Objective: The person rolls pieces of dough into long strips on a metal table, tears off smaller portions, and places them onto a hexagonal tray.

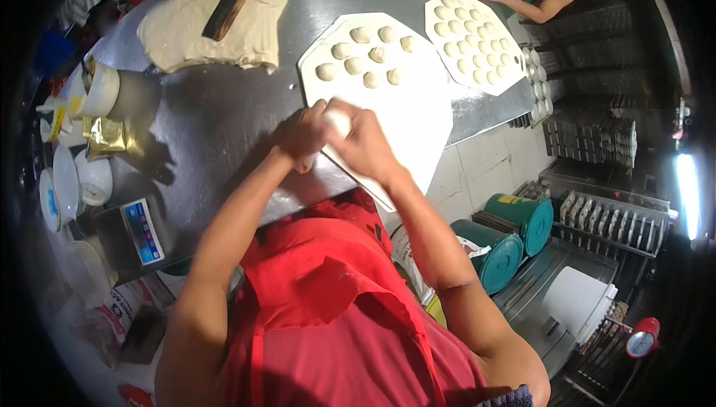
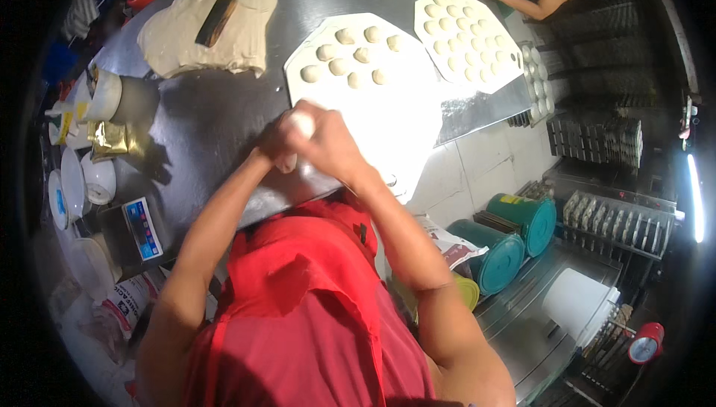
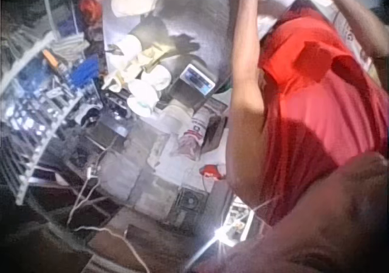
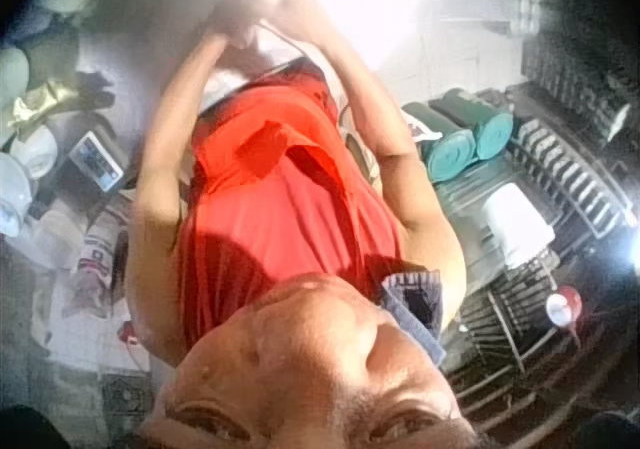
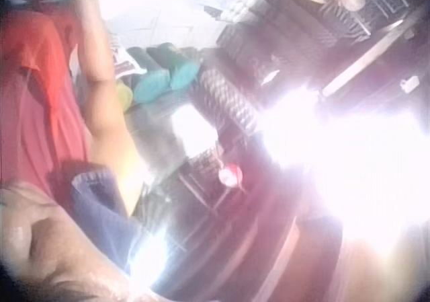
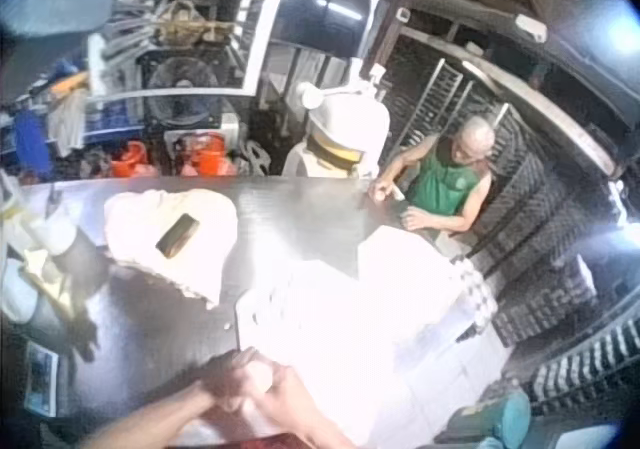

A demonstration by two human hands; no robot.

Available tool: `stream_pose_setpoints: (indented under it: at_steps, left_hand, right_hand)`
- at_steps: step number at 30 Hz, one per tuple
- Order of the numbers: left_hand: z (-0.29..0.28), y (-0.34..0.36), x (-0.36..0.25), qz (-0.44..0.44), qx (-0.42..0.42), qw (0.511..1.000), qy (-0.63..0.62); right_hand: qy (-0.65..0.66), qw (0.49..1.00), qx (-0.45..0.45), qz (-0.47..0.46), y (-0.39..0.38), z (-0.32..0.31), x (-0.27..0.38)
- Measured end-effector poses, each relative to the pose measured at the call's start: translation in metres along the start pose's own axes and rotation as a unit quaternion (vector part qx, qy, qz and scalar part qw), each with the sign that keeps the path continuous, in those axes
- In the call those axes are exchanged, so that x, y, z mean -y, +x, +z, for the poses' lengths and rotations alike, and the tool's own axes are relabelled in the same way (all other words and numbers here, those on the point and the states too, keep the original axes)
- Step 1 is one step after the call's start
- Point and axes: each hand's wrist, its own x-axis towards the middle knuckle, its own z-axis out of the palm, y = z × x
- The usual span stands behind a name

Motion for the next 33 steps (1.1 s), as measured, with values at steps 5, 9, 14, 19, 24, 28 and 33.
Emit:
stream_pose_setpoints:
  at_steps: [5, 9, 14, 19, 24, 28, 33]
  left_hand:
    - [0.016, -0.003, -0.036, -0.005, -0.055, 0.996, 0.069]
    - [0.029, -0.009, -0.019, 0.008, -0.109, 0.994, 0.026]
    - [0.037, -0.016, -0.012, -0.001, -0.116, 0.991, -0.069]
    - [0.041, -0.009, 0.011, 0.047, -0.121, 0.983, -0.13]
    - [0.026, -0.036, -0.009, 0.015, 0.041, 0.998, -0.055]
    - [0.031, -0.047, -0.033, 0.204, -0.091, 0.967, 0.12]
    - [0.033, -0.042, -0.077, 0.19, -0.071, 0.969, 0.139]
  right_hand:
    - [-0.081, 0.975, -0.196, 0.068, 0.044, -0.115, -0.183]
    - [-0.168, 0.969, -0.123, 0.134, 0.079, -0.134, -0.206]
    - [-0.098, 0.978, -0.112, 0.147, 0.058, -0.116, -0.178]
    - [0.027, 0.998, 0.043, 0.038, 0.002, -0.014, -0.106]
    - [0.124, 0.977, -0.025, 0.174, -0.008, -0.029, -0.074]
    - [-0.068, 0.99, -0.056, 0.107, -0.031, -0.008, -0.042]
    - [-0.036, 0.981, -0.126, 0.146, -0.022, -0.032, -0.012]
